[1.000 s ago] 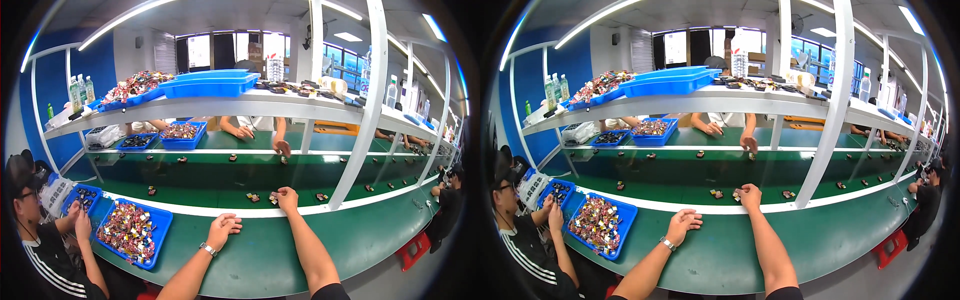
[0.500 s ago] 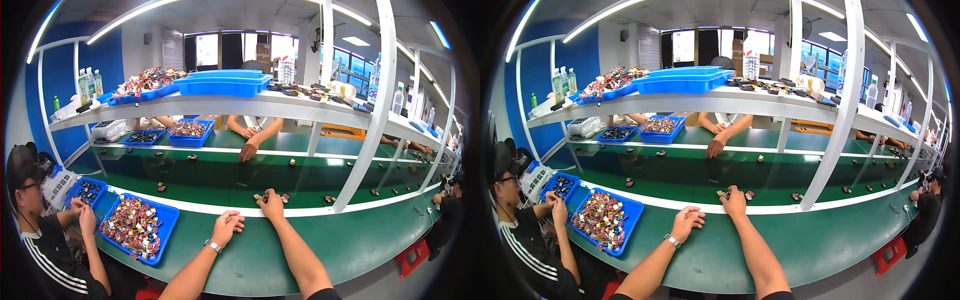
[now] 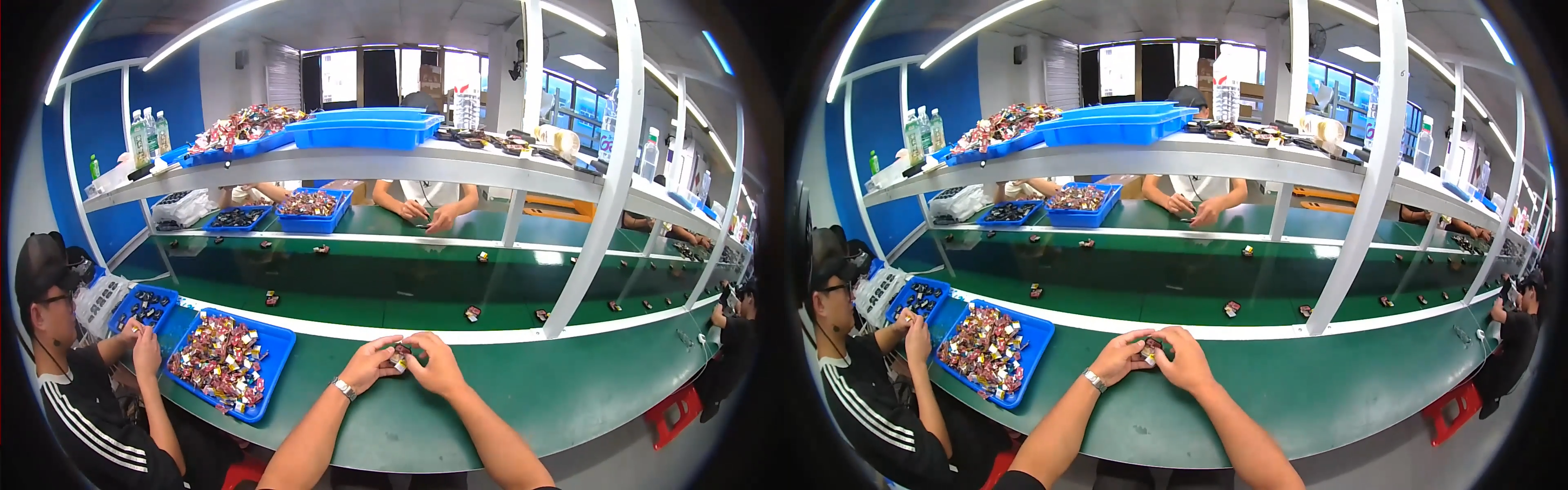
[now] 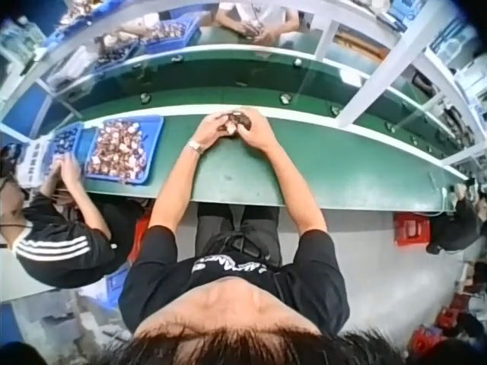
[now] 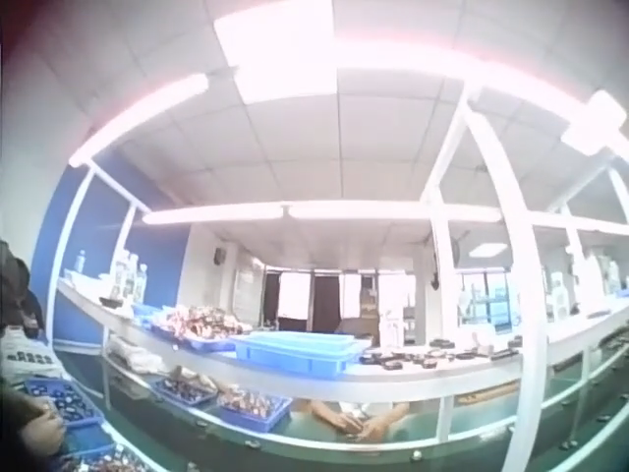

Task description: Assembling small electronic or plastic components on a production line.

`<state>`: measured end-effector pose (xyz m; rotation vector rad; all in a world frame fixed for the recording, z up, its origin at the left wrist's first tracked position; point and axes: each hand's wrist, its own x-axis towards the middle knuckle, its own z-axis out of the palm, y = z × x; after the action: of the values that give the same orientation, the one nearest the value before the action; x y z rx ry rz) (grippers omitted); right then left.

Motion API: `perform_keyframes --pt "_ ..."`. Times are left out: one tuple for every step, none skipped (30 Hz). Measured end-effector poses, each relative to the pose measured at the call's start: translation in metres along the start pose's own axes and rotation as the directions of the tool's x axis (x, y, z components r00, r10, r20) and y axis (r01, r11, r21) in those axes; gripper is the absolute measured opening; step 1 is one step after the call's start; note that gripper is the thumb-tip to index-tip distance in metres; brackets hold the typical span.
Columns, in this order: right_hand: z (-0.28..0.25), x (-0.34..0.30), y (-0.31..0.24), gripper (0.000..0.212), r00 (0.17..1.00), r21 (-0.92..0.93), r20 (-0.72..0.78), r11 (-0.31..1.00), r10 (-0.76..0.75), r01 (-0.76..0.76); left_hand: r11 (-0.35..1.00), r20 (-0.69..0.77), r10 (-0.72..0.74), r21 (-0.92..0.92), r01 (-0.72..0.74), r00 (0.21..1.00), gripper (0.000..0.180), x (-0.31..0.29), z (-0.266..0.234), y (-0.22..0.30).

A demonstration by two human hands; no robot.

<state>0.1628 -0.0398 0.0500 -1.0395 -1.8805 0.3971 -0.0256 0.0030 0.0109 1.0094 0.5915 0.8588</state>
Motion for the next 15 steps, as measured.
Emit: perform_keyframes --pt "0.006 0.001 -0.004 0.033 0.993 -0.023 -0.075 0.995 0.096 -0.098 0.999 -0.017 0.013 -0.036 -0.014 1.000 0.034 -0.001 0.004 0.000" --pt "0.010 0.002 -0.009 0.022 0.987 -0.163 -0.162 0.986 -0.003 -0.024 0.999 -0.019 0.015 -0.045 -0.016 1.000 0.033 -0.002 0.007 0.002" --pt "0.012 0.001 -0.006 0.022 0.986 -0.163 -0.165 0.986 -0.003 -0.024 0.999 -0.017 0.014 -0.044 -0.015 1.000 0.033 -0.003 0.011 0.003" --pt "0.017 0.001 0.001 0.023 0.989 -0.223 -0.145 0.974 -0.006 -0.027 0.999 -0.023 0.023 -0.030 -0.023 0.999 0.031 -0.004 0.015 0.003" --pt "0.019 0.000 0.006 0.023 0.992 -0.283 -0.125 0.959 -0.008 -0.028 0.999 -0.029 0.030 -0.016 -0.031 0.999 0.029 -0.004 0.017 0.003" --pt "0.019 -0.001 0.005 0.021 0.987 -0.283 -0.156 0.959 -0.024 -0.021 0.999 -0.033 0.030 -0.017 -0.030 0.999 0.029 -0.004 0.015 0.002" --pt "0.019 -0.002 0.006 0.021 0.988 -0.281 -0.154 0.960 -0.023 -0.021 0.999 -0.042 0.028 -0.035 -0.029 0.999 0.027 -0.004 0.014 0.000" --pt "0.020 -0.002 0.008 0.022 0.991 -0.290 -0.127 0.957 -0.037 -0.002 0.998 -0.051 0.026 -0.052 -0.028 0.998 0.024 -0.004 0.013 -0.001" --pt "0.020 -0.001 0.009 0.023 0.993 -0.299 -0.102 0.954 -0.051 0.018 0.998 -0.052 0.025 -0.052 -0.028 0.998 0.024 -0.004 0.014 -0.001" --pt "0.018 -0.002 0.011 0.023 0.994 -0.298 -0.102 0.954 -0.051 0.018 0.997 -0.054 0.023 -0.075 -0.027 0.998 0.024 -0.004 0.015 0.000" --pt "0.013 -0.003 0.012 0.022 0.991 -0.290 -0.098 0.955 -0.089 0.057 0.995 -0.056 0.022 -0.099 -0.027 0.998 0.024 -0.004 0.017 0.000" --pt "0.010 -0.003 0.012 0.021 0.987 -0.282 -0.097 0.955 -0.128 0.096 0.995 -0.057 0.022 -0.097 -0.028 0.998 0.024 -0.003 0.016 0.000" --pt "0.009 -0.002 0.013 0.021 0.987 -0.281 -0.098 0.955 -0.129 0.097 0.993 -0.045 0.018 -0.117 -0.024 0.999 0.025 -0.003 0.016 0.000" --pt "0.009 -0.001 0.014 0.020 0.988 -0.266 -0.086 0.958 -0.131 0.104 0.990 -0.033 0.015 -0.137 -0.019 0.999 0.025 -0.003 0.015 0.000" --pt "0.008 -0.001 0.015 0.019 0.988 -0.252 -0.075 0.962 -0.132 0.109 0.991 -0.033 0.014 -0.136 -0.018 0.999 0.025 -0.003 0.015 0.001"
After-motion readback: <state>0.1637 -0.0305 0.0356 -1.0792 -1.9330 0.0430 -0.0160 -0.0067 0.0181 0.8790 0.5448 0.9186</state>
